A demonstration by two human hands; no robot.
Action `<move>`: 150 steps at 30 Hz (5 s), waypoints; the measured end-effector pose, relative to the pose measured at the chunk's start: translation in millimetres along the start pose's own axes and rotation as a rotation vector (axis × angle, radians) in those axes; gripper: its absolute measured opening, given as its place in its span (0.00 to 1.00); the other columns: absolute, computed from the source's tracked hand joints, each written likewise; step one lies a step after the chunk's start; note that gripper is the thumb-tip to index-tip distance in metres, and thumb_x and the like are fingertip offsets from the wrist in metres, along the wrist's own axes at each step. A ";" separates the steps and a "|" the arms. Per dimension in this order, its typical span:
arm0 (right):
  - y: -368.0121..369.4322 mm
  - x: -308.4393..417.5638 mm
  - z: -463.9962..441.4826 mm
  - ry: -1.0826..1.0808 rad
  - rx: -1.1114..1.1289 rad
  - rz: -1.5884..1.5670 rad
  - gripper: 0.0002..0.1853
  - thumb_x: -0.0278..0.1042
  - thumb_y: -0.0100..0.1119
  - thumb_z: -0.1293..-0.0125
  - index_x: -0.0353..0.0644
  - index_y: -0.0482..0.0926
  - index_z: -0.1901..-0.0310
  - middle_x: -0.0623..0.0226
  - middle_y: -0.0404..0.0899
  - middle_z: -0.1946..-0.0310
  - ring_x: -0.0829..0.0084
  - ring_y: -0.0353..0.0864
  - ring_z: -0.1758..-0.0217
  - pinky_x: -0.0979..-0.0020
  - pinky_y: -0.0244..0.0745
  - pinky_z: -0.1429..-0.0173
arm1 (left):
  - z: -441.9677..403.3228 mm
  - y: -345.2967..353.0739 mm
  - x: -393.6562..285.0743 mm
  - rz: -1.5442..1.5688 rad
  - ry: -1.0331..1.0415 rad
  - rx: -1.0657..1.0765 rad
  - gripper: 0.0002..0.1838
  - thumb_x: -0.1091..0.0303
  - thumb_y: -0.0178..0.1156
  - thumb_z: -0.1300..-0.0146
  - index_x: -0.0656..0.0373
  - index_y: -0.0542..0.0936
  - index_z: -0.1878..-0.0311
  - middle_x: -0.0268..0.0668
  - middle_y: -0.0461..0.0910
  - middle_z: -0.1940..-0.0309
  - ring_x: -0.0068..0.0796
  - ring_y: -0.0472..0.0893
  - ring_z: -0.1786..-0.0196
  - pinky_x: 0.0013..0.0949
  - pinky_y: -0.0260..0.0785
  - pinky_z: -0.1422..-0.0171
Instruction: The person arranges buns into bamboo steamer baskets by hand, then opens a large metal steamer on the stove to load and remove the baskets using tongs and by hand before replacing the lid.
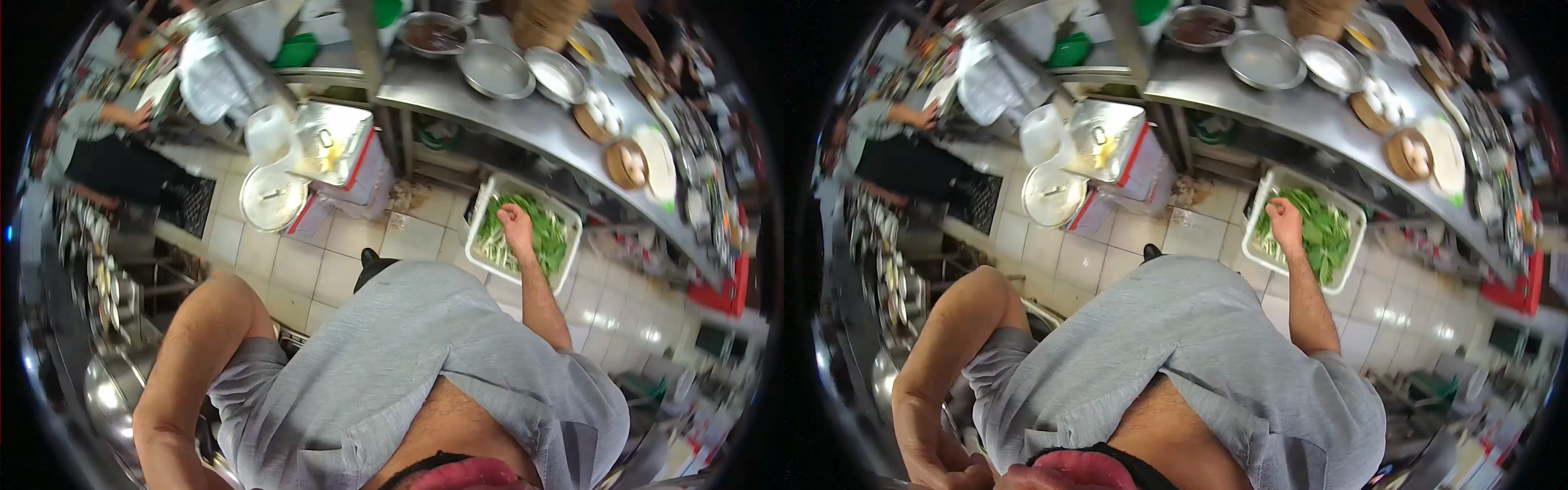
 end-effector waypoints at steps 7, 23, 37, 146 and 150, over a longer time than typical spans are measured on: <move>113.3 101.4 -42.1 -0.288 0.298 0.052 0.14 0.37 0.61 0.45 0.39 0.79 0.59 0.65 0.78 0.76 0.74 0.76 0.71 0.72 0.72 0.62 | 15.0 1.3 -36.8 -0.147 -0.229 0.029 0.12 0.61 0.45 0.32 0.58 0.73 0.65 0.38 0.75 0.74 0.35 0.76 0.72 0.37 0.70 0.64; 312.5 485.2 -142.1 -0.983 0.294 0.074 0.16 0.36 0.53 0.42 0.35 0.78 0.56 0.49 0.79 0.57 0.53 0.78 0.52 0.60 0.71 0.48 | 273.0 69.4 60.7 -0.389 -1.792 -0.571 0.20 0.60 0.62 0.43 0.58 0.75 0.49 0.42 0.79 0.66 0.41 0.79 0.64 0.39 0.71 0.61; 432.4 502.7 -214.9 -1.004 0.180 0.322 0.20 0.44 0.54 0.38 0.31 0.74 0.59 0.38 0.77 0.63 0.39 0.75 0.58 0.49 0.69 0.53 | 352.6 176.8 104.6 -0.172 -2.142 -0.894 0.25 0.59 0.61 0.44 0.58 0.71 0.45 0.47 0.71 0.49 0.46 0.73 0.46 0.42 0.67 0.44; 824.1 887.2 471.8 -0.375 2.392 -1.404 0.28 0.65 0.47 0.39 0.43 0.75 0.62 0.69 0.69 0.75 0.70 0.68 0.74 0.64 0.67 0.65 | 182.7 67.0 -659.2 -3.038 -2.433 -1.469 0.17 0.61 0.52 0.35 0.62 0.77 0.48 0.35 0.79 0.56 0.24 0.76 0.52 0.28 0.67 0.46; 792.9 902.8 541.2 -0.514 2.291 -1.396 0.31 0.58 0.39 0.32 0.29 0.69 0.57 0.55 0.77 0.70 0.56 0.80 0.65 0.49 0.75 0.54 | 178.3 75.5 -660.5 -3.163 -2.265 -1.576 0.18 0.61 0.51 0.34 0.60 0.77 0.47 0.34 0.79 0.54 0.23 0.76 0.52 0.27 0.66 0.45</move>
Point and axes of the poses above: each hand's wrist, its own z-axis away from the middle knuckle, its own y-axis out of the palm, x = y × z, the point moved 1 cm from there along -z, towards the middle knuckle
